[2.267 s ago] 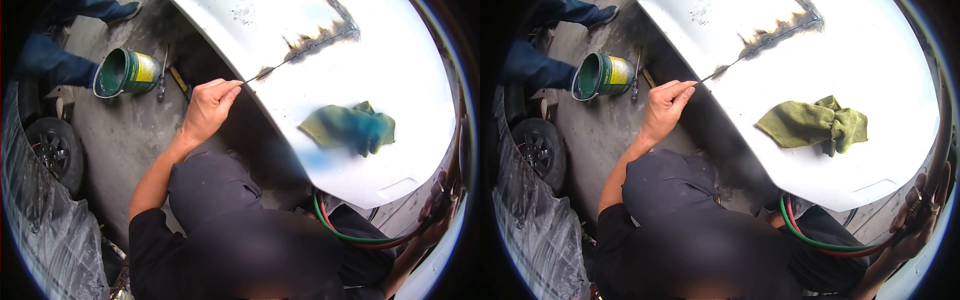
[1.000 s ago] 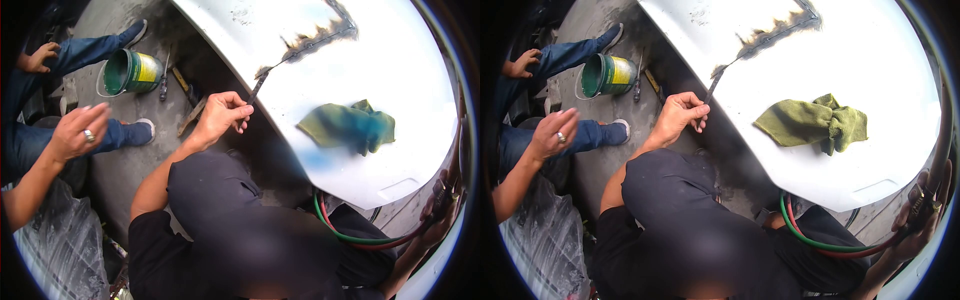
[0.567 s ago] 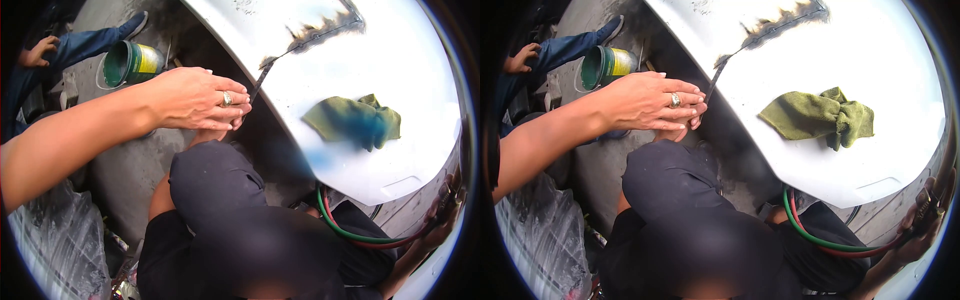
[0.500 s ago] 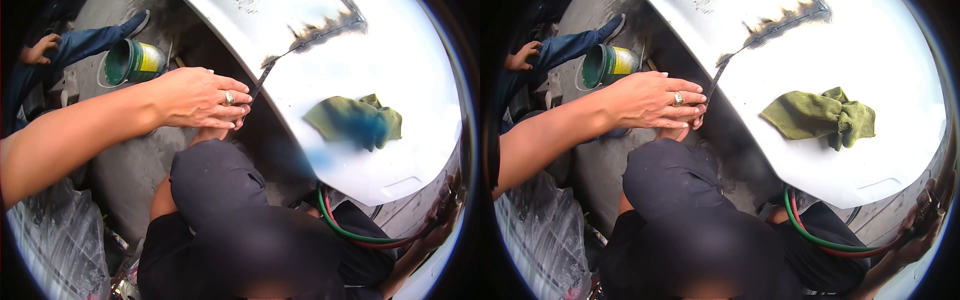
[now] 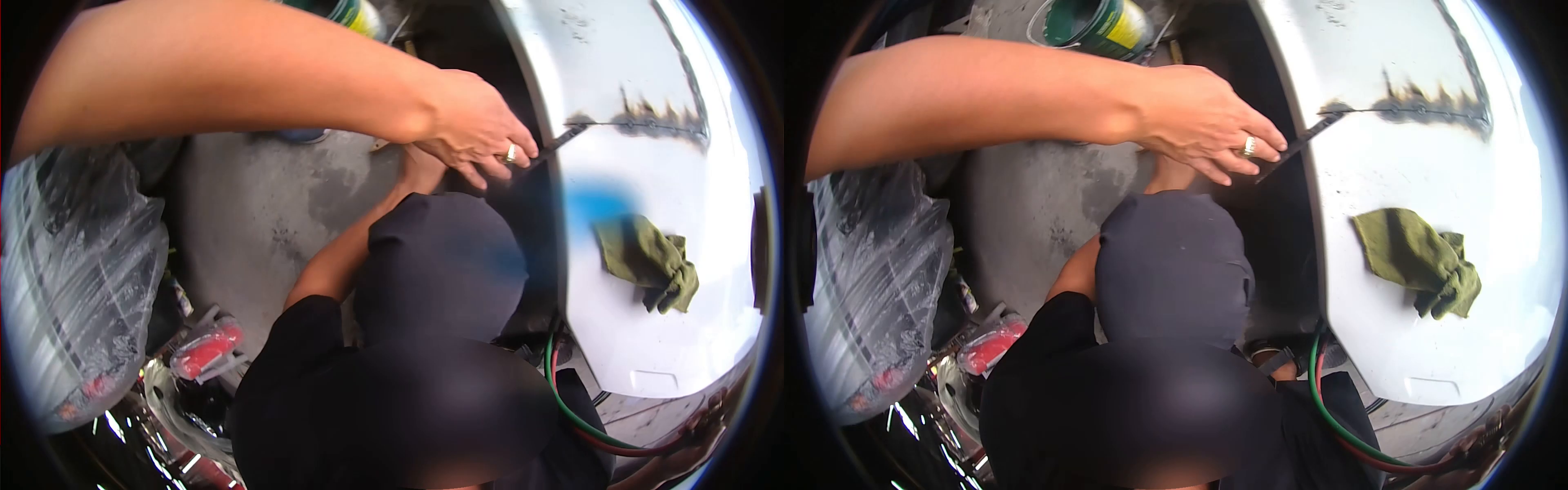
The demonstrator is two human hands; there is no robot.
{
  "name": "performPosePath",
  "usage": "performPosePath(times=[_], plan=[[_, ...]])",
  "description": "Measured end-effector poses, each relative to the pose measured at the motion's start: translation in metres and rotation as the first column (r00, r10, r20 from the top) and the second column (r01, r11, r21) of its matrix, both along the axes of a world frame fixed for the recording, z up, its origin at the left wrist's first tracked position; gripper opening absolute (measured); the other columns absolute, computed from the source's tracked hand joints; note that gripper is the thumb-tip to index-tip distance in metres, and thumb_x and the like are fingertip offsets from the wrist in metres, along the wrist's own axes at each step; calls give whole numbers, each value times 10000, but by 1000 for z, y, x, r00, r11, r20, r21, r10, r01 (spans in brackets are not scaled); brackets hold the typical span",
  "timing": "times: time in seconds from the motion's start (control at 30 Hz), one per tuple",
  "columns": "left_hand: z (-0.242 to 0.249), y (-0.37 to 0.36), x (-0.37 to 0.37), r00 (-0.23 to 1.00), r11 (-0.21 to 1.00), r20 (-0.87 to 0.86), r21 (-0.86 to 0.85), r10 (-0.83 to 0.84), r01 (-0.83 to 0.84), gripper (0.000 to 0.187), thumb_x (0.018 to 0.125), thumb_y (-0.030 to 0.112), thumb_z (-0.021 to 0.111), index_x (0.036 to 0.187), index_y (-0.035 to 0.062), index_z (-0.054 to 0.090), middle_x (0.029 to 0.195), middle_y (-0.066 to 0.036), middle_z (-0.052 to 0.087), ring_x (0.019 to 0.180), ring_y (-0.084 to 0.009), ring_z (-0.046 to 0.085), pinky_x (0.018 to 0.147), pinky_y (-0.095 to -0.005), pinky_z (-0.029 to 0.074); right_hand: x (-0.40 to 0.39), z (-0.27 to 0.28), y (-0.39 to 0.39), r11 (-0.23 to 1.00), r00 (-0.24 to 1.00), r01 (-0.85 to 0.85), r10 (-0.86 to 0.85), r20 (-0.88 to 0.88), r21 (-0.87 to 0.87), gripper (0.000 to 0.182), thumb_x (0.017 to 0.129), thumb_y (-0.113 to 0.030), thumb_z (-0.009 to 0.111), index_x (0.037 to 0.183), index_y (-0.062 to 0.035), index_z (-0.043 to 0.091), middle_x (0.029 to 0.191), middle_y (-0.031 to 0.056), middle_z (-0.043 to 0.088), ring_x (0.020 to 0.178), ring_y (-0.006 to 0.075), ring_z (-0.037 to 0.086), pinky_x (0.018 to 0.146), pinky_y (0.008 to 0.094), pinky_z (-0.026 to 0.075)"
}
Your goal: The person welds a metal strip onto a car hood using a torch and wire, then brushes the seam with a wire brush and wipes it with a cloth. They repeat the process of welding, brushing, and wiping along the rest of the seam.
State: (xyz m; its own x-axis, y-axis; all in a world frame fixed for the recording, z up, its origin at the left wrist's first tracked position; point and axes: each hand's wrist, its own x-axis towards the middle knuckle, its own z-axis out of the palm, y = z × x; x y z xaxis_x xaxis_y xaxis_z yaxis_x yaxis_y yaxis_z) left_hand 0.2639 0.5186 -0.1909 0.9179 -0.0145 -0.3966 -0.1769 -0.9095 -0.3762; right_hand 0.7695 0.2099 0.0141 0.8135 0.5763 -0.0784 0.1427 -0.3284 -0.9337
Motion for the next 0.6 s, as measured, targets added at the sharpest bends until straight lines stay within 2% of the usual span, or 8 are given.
performPosePath(times=[0.03,0.07,0.1,0.17,0.3,0.33,0.47,0.6], plan=[[1,-1,-7,916,650,-102,674,-388,351,683,1005,263,482,1588,-14,257,1571,-223,376,1416,-398,385,1175,-617,301,-1,0,3,1000,1000,15,-15,19,-6,575,1122,-362,358,1506,58,435,1330,184,648,629,65,550,481,161,430],[9,-1,-8,717,-158,-431,895,-547,418,752,1008,297,472,1616,-33,177,1617,-217,331,1429,-442,350,1168,-647,264,-3,2,5,1000,999,26,-25,38,-15,564,1123,-357,359,1502,51,448,1322,170,654,632,60,550,489,158,426],[14,2,-5,716,-161,-427,897,-552,411,752,1008,297,472,1616,-33,177,1617,-217,331,1429,-442,350,1168,-647,264,-2,4,5,999,998,42,-41,56,-19,554,1123,-351,361,1497,45,461,1314,156,661,635,56,551,497,155,421],[30,4,1,599,-907,-745,415,-292,74,726,1000,247,456,1630,12,182,1642,-182,322,1501,-437,283,1212,-626,203,4,7,-1,998,996,54,-52,77,-31,544,1124,-346,362,1492,39,474,1306,143,667,637,51,551,506,152,417],[-19,9,0,809,-767,-349,615,-474,-184,636,1000,232,452,1582,32,292,1461,-114,468,1437,-336,364,1210,-549,228,-1,14,-13,993,996,-39,48,80,-116,595,1113,-400,354,1481,51,473,1247,164,680,517,61,508,391,177,390],[33,2,10,593,-851,-719,515,-361,107,687,980,256,461,1604,41,272,1500,-100,453,1439,-345,366,1192,-533,237,-11,21,-13,987,990,-47,66,127,-151,614,1107,-406,356,1510,50,436,1174,148,688,520,63,533,385,175,396],[44,2,19,525,-803,-750,565,-403,190,721,965,244,491,1620,49,262,1611,-105,383,1489,-340,320,1216,-529,208,-34,27,-25,961,939,-231,261,225,-152,788,1040,-504,486,1600,19,302,1176,156,634,566,70,583,401,166,444],[68,-2,16,742,88,-395,851,-542,518,635,970,168,483,1573,28,338,1577,-120,423,1447,-310,373,1217,-439,272,-44,30,-27,934,910,-301,342,235,-195,888,995,-565,549,1605,25,288,1118,151,601,668,79,617,426,158,469]])
